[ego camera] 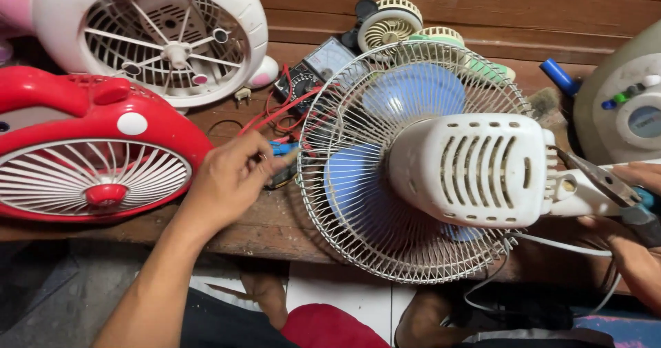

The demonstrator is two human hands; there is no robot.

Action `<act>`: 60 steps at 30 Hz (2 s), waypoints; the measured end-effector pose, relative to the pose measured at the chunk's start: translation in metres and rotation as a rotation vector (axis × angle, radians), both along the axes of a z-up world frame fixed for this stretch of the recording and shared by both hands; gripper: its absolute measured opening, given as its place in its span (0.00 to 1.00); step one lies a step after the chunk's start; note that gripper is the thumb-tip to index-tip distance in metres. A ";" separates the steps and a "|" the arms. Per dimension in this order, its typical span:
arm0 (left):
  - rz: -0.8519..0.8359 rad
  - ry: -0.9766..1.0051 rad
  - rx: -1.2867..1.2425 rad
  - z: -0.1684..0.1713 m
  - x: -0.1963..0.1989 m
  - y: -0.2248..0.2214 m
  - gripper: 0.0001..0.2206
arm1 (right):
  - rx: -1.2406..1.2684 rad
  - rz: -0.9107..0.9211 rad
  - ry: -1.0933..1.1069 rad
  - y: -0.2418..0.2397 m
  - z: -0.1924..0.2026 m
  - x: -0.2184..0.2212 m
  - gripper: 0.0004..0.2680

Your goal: Disassembling the grill and motor housing of a small electric fan using pliers on a workbench.

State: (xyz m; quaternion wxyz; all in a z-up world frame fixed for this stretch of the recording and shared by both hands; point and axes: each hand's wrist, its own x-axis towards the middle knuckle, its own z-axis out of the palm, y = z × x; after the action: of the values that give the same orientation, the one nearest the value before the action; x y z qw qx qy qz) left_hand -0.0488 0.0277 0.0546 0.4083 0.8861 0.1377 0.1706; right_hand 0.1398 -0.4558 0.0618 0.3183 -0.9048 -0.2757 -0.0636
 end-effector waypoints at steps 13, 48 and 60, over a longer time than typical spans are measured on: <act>-0.108 0.535 0.610 -0.023 -0.018 0.004 0.12 | -0.076 0.022 -0.210 0.018 0.035 -0.018 0.20; -0.455 -0.509 0.002 0.040 0.075 -0.146 0.48 | -0.049 0.139 -0.186 0.131 0.115 0.024 0.15; -0.542 -0.538 0.184 0.054 0.088 -0.116 0.46 | -0.573 0.404 -0.287 0.185 0.135 0.127 0.11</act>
State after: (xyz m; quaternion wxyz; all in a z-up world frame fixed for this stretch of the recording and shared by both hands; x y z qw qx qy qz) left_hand 0.0390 -0.0888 0.1090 0.3789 0.8468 -0.2293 0.2945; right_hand 0.2667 -0.2703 0.1968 0.0164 -0.8664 -0.4969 -0.0461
